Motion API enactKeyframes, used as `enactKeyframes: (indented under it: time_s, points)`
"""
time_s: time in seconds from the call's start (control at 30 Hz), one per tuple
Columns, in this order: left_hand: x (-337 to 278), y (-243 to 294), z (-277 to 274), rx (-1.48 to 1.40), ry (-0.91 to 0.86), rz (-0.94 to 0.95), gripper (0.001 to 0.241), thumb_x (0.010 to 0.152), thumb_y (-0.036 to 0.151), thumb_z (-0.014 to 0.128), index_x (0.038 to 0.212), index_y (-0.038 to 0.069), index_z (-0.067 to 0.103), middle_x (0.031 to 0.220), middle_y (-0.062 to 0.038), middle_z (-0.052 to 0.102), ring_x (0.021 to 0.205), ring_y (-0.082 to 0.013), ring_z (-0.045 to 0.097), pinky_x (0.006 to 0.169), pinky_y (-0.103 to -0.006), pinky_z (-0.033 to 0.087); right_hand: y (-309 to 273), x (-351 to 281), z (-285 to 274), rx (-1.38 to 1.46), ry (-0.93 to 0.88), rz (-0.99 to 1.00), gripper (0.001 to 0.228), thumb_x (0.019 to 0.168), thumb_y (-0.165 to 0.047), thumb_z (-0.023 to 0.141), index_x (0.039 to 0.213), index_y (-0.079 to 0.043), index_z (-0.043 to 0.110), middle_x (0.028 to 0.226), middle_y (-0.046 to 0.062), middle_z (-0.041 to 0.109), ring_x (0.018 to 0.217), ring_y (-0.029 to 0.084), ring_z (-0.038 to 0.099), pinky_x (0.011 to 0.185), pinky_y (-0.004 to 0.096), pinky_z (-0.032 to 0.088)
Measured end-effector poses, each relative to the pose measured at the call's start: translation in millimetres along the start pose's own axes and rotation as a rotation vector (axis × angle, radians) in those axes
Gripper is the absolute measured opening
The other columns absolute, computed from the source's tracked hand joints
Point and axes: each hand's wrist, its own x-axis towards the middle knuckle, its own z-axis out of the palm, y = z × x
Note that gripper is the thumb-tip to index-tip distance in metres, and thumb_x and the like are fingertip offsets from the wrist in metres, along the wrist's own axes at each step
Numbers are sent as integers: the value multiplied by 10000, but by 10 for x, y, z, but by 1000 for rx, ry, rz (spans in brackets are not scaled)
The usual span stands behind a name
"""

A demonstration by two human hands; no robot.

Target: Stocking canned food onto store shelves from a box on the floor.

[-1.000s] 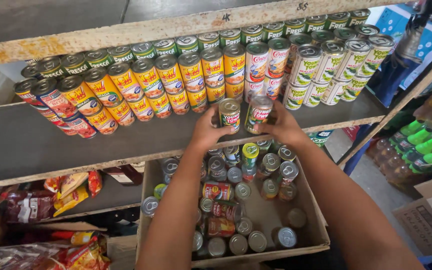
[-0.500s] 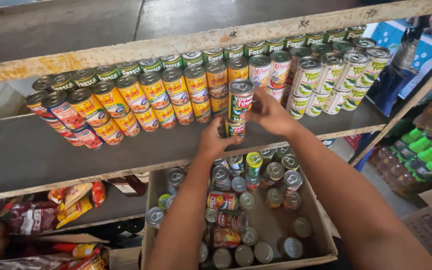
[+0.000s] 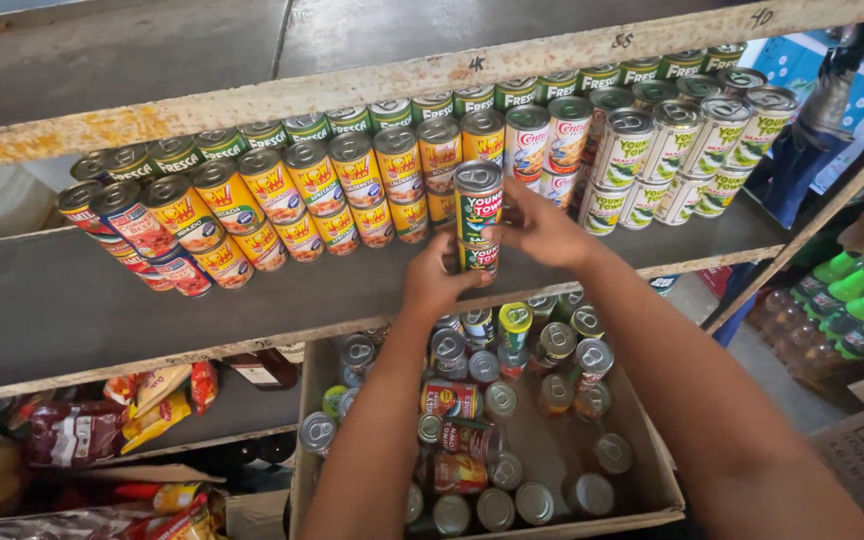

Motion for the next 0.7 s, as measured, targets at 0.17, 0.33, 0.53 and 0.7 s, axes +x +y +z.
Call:
enactKeyframes:
  time_s: [0.17, 0.33, 0.53, 0.7]
  points:
    - [-9, 163, 1, 170, 27, -4, 756, 619, 267, 944, 1296, 100, 653, 1094, -74, 773, 969, -198, 743, 867, -350, 577, 290, -326, 162, -70, 159, 37, 740, 890, -64, 771, 1536, -44, 409, 1271, 101, 669, 1166, 193, 654, 1010, 366, 547]
    - [45, 209, 148, 343, 9, -121, 748, 607, 334, 942, 1269, 111, 674, 1041, -91, 771, 924, -218, 737, 821, -360, 566, 449, -614, 150, -139, 320, -6, 589, 885, -72, 772, 1422, -15, 537, 1215, 77, 729, 1064, 146, 707, 912, 324, 586]
    - [192, 103, 559, 346, -46, -33, 635, 646, 284, 908, 1227, 116, 716, 1014, -117, 788, 937, -256, 766, 831, -368, 573, 459, -819, -143, -256, 476, 118, 474, 849, -113, 813, 1282, -27, 638, 1044, 56, 777, 877, 111, 735, 757, 288, 598]
    - [345, 100, 972, 241, 48, -62, 496, 702, 191, 864, 1175, 106, 741, 1037, -125, 795, 969, -234, 776, 851, -364, 584, 658, -967, -401, -413, 622, 141, 380, 839, -107, 857, 1177, -19, 709, 911, 98, 767, 762, 133, 693, 684, 294, 571]
